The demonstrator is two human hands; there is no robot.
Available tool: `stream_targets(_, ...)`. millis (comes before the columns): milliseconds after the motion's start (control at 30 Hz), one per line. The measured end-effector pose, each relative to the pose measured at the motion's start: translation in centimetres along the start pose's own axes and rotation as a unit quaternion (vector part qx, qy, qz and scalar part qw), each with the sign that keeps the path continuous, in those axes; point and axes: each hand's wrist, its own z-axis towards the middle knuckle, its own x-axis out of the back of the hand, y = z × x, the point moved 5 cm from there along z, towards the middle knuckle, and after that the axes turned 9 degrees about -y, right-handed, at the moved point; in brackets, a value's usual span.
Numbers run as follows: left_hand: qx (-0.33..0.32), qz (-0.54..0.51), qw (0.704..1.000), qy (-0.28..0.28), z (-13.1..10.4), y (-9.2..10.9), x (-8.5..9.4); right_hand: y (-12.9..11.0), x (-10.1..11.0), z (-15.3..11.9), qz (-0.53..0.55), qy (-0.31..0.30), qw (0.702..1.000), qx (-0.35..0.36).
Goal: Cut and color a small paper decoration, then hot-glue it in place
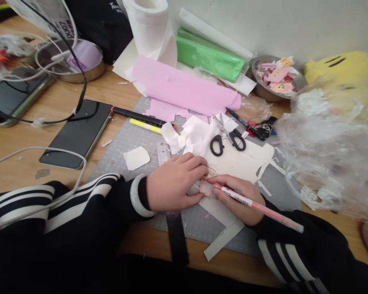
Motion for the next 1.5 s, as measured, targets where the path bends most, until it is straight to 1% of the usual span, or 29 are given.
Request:
stream_targets(67, 0.000, 0.001, 1.000, 0.002, 0.01, -0.01, 0.01, -0.13, -0.09, -0.02, 0.007, -0.007, 1.000, 0.012)
stream_targets(200, 0.002, 0.001, 1.000, -0.001, 0.02, -0.06, -0.07, 0.16, -0.07, 0.03, -0.002, 0.000, 1.000, -0.020)
stream_targets(367, 0.003, -0.003, 1.000, -0.003, 0.01, -0.10, -0.13, -0.22, -0.10, 0.21, 0.006, -0.016, 0.999, 0.028)
stream_targets(433, 0.003, -0.003, 1.000, -0.003, 0.00, -0.10, -0.15, -0.07, -0.10, 0.29, 0.003, -0.024, 1.000, 0.005)
stream_targets(500, 0.002, -0.003, 1.000, -0.003, -0.02, -0.08, -0.15, 0.08, -0.06, 0.32, -0.004, -0.018, 1.000, -0.019)
stream_targets(667, 0.001, -0.004, 1.000, -0.005, -0.05, -0.10, -0.10, -0.17, -0.37, 0.16, 0.003, 0.010, 0.999, 0.034)
stream_targets(833, -0.003, -0.003, 1.000, -0.002, -0.01, -0.08, -0.04, 0.10, -0.47, 0.10, -0.010, 0.014, 1.000, 0.007)
stream_targets(967, -0.015, 0.003, 1.000, 0.000, 0.05, 0.05, -0.05, -0.20, -0.43, 0.14, -0.002, -0.009, 1.000, 0.025)
stream_targets(1033, -0.021, 0.003, 1.000, -0.002, 0.04, 0.09, -0.07, -0.23, -0.44, 0.15, -0.002, -0.008, 0.999, 0.032)
stream_targets(1167, -0.020, 0.000, 1.000, -0.006, -0.05, 0.00, -0.12, 0.22, -0.46, 0.15, -0.006, 0.010, 1.000, 0.005)
stream_targets(1300, -0.024, -0.001, 1.000, -0.001, -0.08, 0.02, -0.09, -0.03, -0.47, 0.11, 0.006, 0.001, 1.000, 0.019)
stream_targets(1433, -0.024, 0.002, 1.000, 0.001, 0.00, 0.05, -0.10, -0.07, -0.22, 0.04, 0.007, 0.001, 1.000, -0.009)
stream_targets(1500, -0.024, 0.003, 1.000, -0.001, 0.01, 0.05, -0.12, -0.27, -0.14, 0.02, 0.012, 0.001, 1.000, 0.003)
